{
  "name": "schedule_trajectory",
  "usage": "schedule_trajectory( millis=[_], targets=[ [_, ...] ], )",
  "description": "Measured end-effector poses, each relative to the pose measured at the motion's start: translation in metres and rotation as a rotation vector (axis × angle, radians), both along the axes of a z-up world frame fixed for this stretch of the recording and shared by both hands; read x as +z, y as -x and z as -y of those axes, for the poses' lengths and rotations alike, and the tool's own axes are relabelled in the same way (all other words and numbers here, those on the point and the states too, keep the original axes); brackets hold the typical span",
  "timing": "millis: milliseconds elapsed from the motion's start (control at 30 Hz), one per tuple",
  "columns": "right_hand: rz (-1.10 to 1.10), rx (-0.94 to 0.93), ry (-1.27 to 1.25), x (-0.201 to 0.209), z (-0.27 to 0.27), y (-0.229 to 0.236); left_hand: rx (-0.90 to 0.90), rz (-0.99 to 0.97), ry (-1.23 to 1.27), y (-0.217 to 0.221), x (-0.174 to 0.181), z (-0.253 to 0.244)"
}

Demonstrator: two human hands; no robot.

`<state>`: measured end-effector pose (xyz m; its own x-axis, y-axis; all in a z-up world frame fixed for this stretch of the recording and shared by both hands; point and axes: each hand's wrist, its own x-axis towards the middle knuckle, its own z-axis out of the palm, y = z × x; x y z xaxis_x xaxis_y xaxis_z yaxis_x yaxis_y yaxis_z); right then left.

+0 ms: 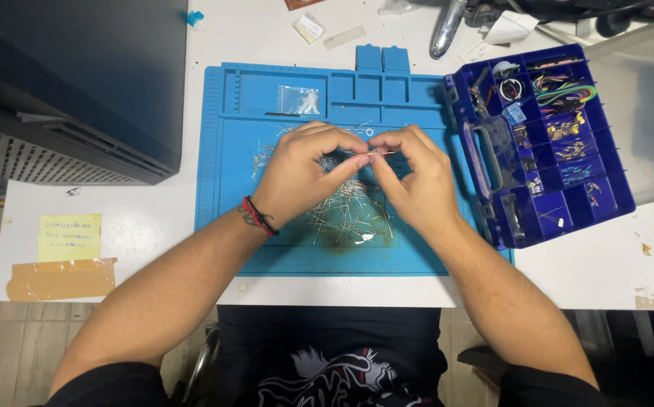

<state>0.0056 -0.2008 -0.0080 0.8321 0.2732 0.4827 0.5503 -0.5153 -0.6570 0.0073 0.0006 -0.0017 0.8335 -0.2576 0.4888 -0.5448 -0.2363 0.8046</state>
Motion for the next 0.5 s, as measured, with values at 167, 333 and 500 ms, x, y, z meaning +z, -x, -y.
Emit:
schedule_trajectory(
  millis=[167,333,500],
  targets=[
    [-0.013,0.006,-0.004,-0.001,-0.001,0.002,0.034,-0.056,0.039,0.0,-0.001,-0.002],
    [-0.075,0.021,-0.019,0.013,-0.008,0.011,0.067,-0.12,0.081,-0.001,-0.006,0.001],
    [-0.151,0.07,-0.024,0.014,-0.009,0.014,0.072,-0.205,0.186,-0.003,-0.012,0.002]
  ],
)
